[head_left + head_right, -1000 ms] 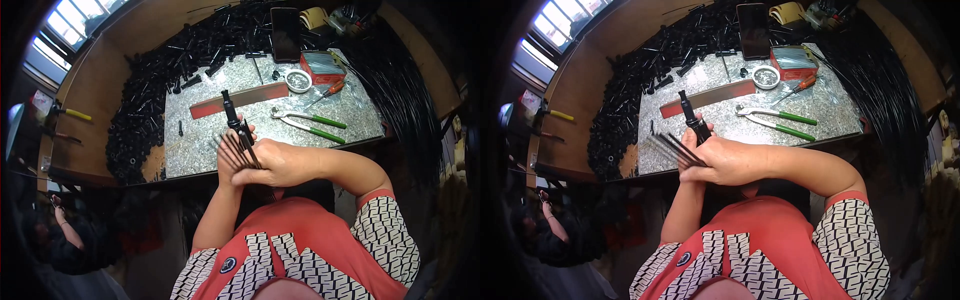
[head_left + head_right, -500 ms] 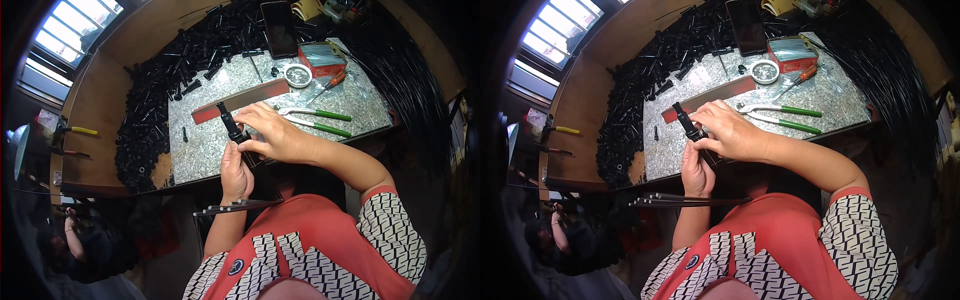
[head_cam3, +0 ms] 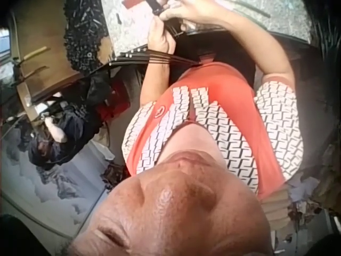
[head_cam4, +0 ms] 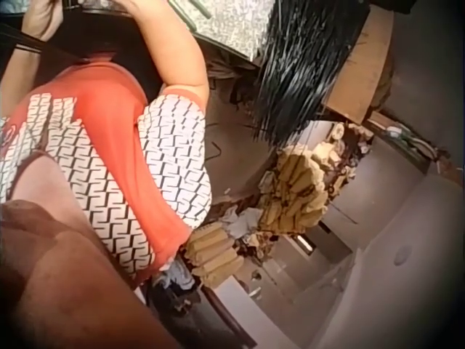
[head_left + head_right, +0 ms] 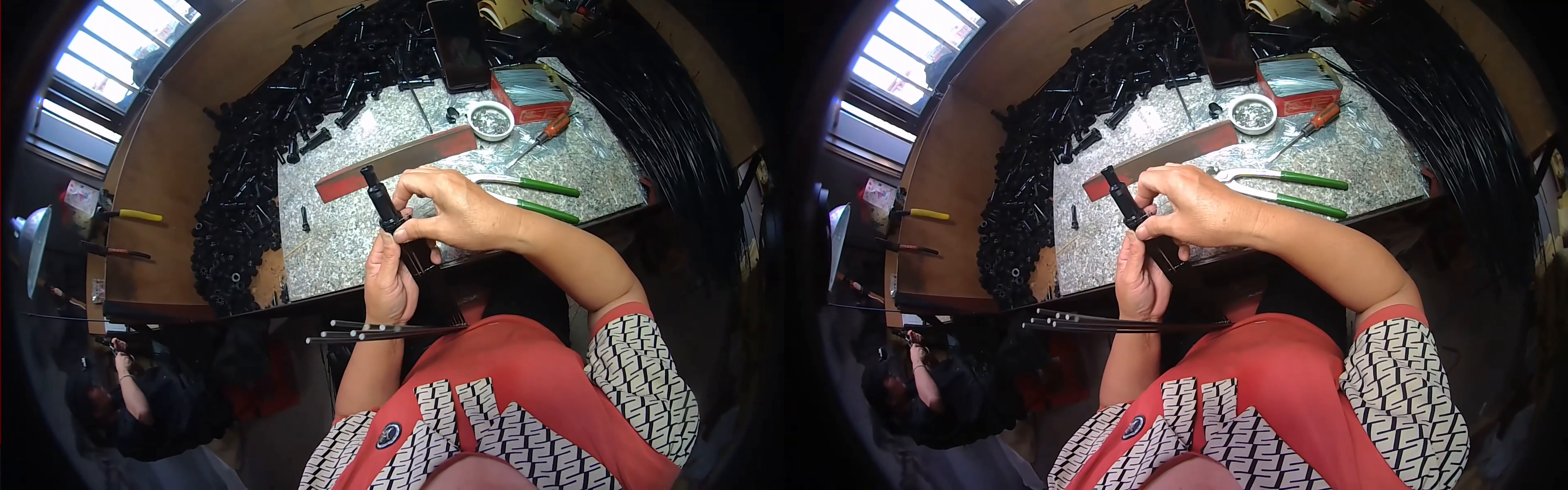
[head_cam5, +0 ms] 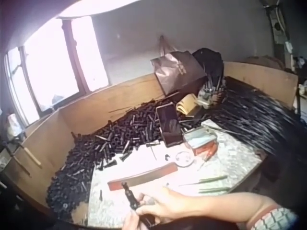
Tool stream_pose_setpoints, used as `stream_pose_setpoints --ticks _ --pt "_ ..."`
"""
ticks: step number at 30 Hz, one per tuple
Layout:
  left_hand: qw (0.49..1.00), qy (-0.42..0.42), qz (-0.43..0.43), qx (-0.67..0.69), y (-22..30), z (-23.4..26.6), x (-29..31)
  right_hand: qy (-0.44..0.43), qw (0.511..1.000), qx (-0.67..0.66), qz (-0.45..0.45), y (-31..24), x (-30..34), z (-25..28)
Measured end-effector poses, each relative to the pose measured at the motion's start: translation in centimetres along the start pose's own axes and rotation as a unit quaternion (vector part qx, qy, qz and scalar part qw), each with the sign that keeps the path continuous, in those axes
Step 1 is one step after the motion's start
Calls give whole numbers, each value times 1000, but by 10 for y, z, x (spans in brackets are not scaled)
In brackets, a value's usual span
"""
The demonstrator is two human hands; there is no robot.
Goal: Assembling and finishing black components, likely wire or cable harnesses, using pliers and a hammer at a workbench.
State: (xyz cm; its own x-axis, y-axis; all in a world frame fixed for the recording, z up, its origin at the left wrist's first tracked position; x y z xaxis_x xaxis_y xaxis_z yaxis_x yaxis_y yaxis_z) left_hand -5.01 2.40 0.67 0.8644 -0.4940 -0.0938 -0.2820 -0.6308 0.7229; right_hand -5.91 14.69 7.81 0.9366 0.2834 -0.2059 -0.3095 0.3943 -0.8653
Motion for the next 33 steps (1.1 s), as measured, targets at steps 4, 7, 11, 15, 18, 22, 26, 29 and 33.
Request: stream_pose_setpoints --ticks 4,7,11,15,18,22,26,29,33 --pt "1000 -11 12 11 3 4 0 113 993 -17 40 15 8 -5" --pt "999 -16 2 36 4 6 2 132 990 -28 -27 25 22 -11" --pt "999 -13 -27 -41 6 10 3 91 976 -158 -121 41 33 -27" --pt "998 -31 -37 -30 5 6 0 37 934 -320 -157 39 36 -46" --pt "1000 -14 -25 -9 6 -1 2 47 940 -310 -133 32 37 -44" --pt "998 -35 -25 40 5 4 1 27 949 -286 -131 27 35 -41" --pt "998 -3 11 66 1 15 4 9 950 -286 -126 27 35 -41" --pt "998 -6 18 57 1 10 3 -6 946 -299 -124 33 36 -41" --pt "999 -33 5 38 3 5 3 -10 943 -312 -113 34 38 -40"
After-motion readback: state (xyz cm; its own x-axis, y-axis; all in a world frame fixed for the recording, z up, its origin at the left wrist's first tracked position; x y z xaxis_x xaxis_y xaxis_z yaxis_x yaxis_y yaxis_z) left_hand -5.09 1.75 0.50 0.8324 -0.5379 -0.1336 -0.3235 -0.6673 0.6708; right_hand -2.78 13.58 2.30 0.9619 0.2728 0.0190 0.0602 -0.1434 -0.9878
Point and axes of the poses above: each hand's wrist, its own x-axis away from the middle knuckle, its own z-axis out of the back of the hand, y = z × x, the point moved 5 cm from there along -x, towards the middle knuckle, and after that the axes turned 1 degree about -x, right-handed, at the moved point
